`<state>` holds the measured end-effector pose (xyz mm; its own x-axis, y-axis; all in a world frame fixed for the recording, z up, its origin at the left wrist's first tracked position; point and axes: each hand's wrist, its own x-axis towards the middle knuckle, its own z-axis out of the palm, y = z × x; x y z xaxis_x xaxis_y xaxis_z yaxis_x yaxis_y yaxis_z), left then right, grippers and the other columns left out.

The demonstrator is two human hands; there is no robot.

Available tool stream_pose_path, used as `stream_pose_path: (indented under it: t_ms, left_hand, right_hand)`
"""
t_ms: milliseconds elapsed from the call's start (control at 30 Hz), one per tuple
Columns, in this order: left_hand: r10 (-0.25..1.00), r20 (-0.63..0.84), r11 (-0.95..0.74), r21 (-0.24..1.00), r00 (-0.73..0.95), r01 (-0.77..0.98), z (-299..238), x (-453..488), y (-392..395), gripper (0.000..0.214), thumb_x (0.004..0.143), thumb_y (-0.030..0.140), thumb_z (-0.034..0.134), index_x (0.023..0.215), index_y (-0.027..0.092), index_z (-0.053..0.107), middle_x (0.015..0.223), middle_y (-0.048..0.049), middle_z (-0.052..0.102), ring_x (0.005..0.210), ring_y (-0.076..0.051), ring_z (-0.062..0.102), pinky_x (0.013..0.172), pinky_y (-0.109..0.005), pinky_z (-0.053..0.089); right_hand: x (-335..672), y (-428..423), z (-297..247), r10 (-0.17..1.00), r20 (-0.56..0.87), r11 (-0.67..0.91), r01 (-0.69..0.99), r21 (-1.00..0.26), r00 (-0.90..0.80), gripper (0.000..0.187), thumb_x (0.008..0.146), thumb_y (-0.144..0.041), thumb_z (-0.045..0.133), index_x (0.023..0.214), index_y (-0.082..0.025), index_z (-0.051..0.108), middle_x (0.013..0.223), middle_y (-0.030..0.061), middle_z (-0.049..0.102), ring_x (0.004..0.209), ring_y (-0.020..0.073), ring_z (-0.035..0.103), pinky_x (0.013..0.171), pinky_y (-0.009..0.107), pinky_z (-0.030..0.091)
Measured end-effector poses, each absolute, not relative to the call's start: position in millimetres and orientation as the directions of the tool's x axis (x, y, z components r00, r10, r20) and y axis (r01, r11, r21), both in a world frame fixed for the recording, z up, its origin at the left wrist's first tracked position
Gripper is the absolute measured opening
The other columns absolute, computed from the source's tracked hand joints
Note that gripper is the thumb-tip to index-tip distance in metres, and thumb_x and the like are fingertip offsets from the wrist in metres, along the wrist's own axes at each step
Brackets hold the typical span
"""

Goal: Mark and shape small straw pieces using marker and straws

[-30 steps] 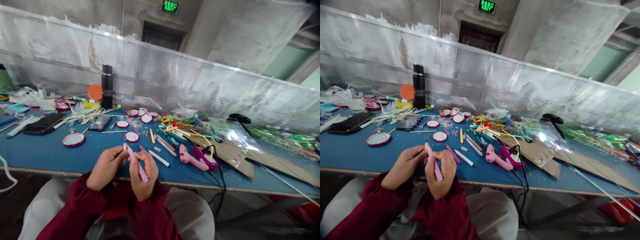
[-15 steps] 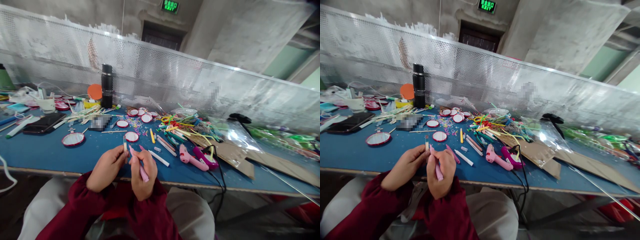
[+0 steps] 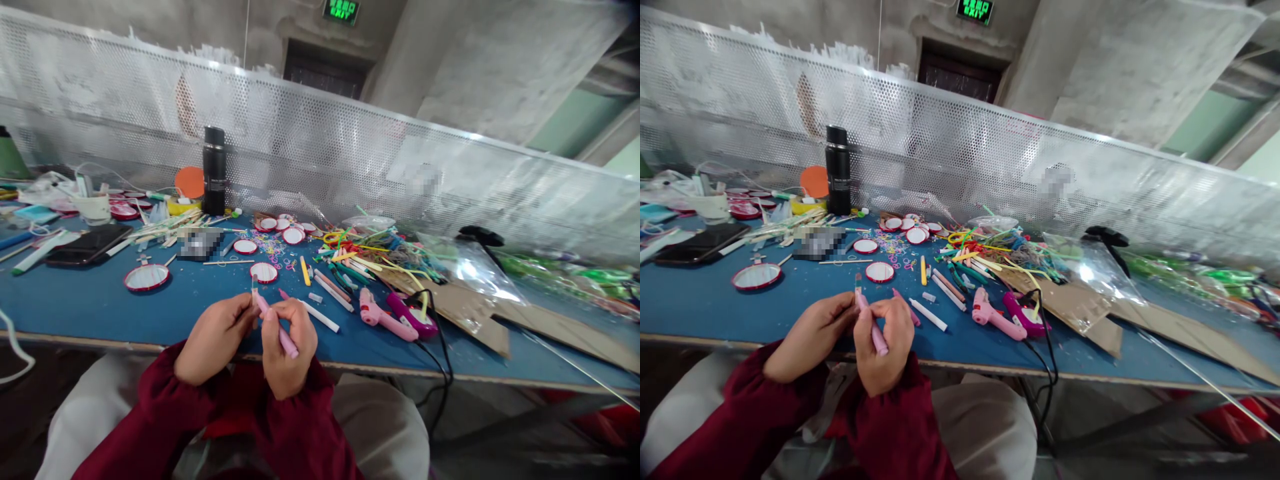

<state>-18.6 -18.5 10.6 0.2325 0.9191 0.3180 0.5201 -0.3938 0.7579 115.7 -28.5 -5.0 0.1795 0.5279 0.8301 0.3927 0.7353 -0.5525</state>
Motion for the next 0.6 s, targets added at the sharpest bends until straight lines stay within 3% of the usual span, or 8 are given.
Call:
stream_pose_path:
  t_ms: [433,600]
  left_hand:
    - [0.915,0.350,-0.402,0.787,0.198,0.467,6.8,-20.8,-16.1,0.034,0.099,0.042,0.040,0.082,0.019,0.058,0.069,0.0024,0.054,0.064,-0.013,0.045,0.059,-0.024,0.034]
    - [0.926,0.324,-0.378,0.793,0.194,0.478,7.5,-20.0,-16.4,0.035,0.098,0.044,0.042,0.078,0.019,0.056,0.069,0.0022,0.055,0.065,-0.013,0.045,0.060,-0.024,0.034]
  right_hand:
    - [116.0,-27.1,-2.7,0.553,0.801,0.651,0.480,-0.588,0.231,0.019,0.092,-0.021,0.051,0.073,-0.021,0.051,0.070,-0.0008,0.059,0.068,0.0136,0.057,0.084,0.034,0.052]
    - [115.4,-29.1,-2.1,0.507,0.836,0.725,0.421,-0.545,0.209,0.016,0.092,-0.019,0.052,0.076,-0.021,0.053,0.070,-0.0007,0.059,0.069,0.0138,0.057,0.084,0.035,0.052]
